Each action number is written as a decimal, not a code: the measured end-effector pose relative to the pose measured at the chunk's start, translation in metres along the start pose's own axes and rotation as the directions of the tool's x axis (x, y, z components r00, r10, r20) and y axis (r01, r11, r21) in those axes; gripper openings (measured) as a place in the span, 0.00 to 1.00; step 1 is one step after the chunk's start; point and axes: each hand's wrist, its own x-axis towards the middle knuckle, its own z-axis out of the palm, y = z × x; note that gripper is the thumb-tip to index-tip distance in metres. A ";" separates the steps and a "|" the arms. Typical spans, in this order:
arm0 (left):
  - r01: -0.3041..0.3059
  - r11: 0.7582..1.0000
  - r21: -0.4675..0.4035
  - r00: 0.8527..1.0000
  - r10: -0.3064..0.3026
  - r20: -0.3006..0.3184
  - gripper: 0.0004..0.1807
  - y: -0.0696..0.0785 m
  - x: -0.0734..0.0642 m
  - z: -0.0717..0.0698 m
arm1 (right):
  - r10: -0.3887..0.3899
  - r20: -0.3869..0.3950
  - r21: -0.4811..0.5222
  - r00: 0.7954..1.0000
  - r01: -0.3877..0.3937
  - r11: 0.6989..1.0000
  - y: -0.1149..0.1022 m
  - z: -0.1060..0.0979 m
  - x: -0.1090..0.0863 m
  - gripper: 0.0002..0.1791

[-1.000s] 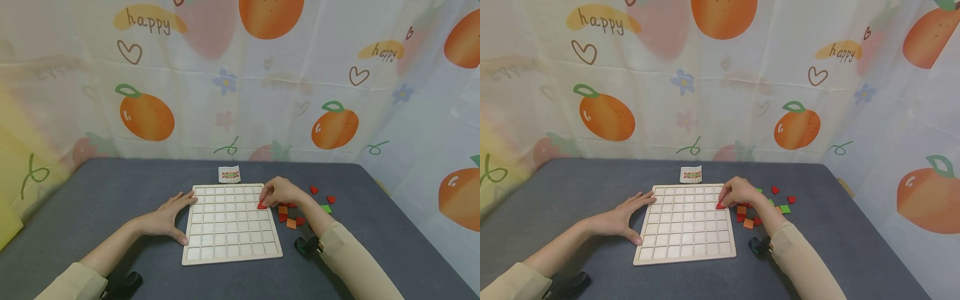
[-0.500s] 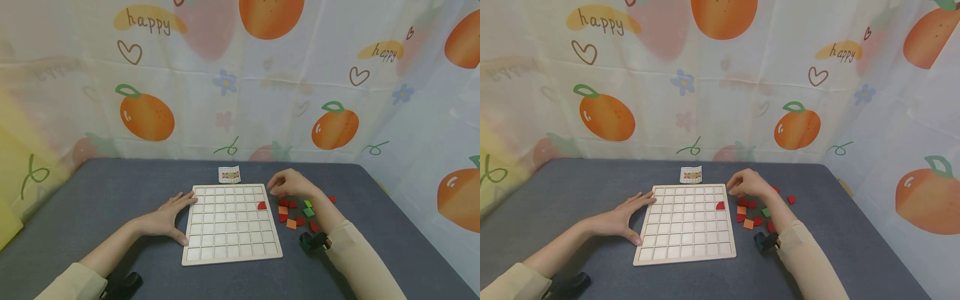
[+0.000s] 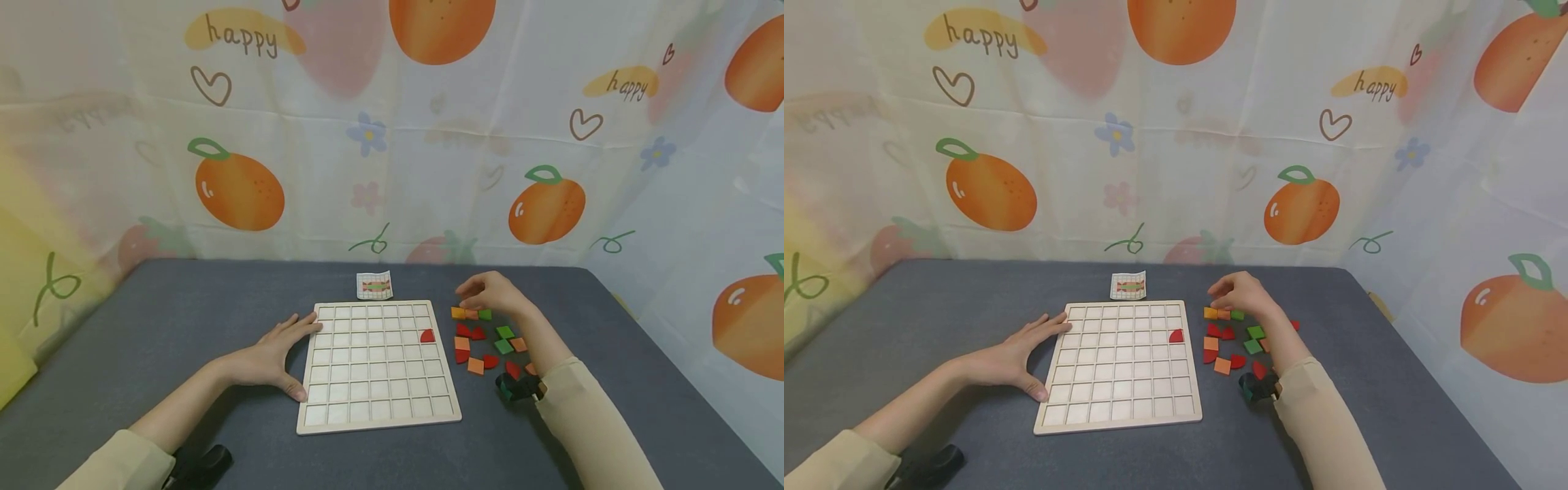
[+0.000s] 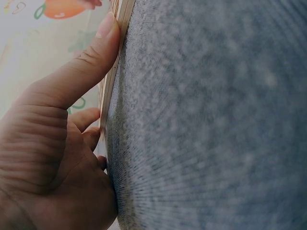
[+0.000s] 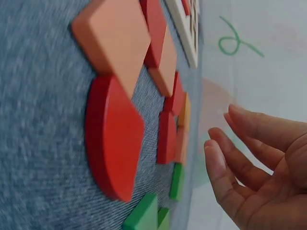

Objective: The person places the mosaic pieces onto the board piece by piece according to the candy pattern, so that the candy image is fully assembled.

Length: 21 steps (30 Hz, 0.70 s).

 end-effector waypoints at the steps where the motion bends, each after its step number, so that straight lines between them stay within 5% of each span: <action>1: 0.000 1.000 0.000 1.000 0.000 0.000 0.65 0.000 0.000 0.000 | 0.006 0.000 -0.006 1.000 -0.006 1.000 0.002 -0.001 0.000 0.20; 12: -0.004 1.000 0.005 1.000 0.004 -0.001 0.65 -0.001 0.001 0.000 | 0.081 0.012 -0.031 0.997 -0.080 0.996 0.016 -0.003 0.002 0.23; 21: -0.006 1.000 0.007 1.000 0.006 -0.003 0.65 -0.001 0.001 0.000 | 0.070 0.031 -0.048 0.997 -0.068 0.997 0.021 -0.002 0.002 0.22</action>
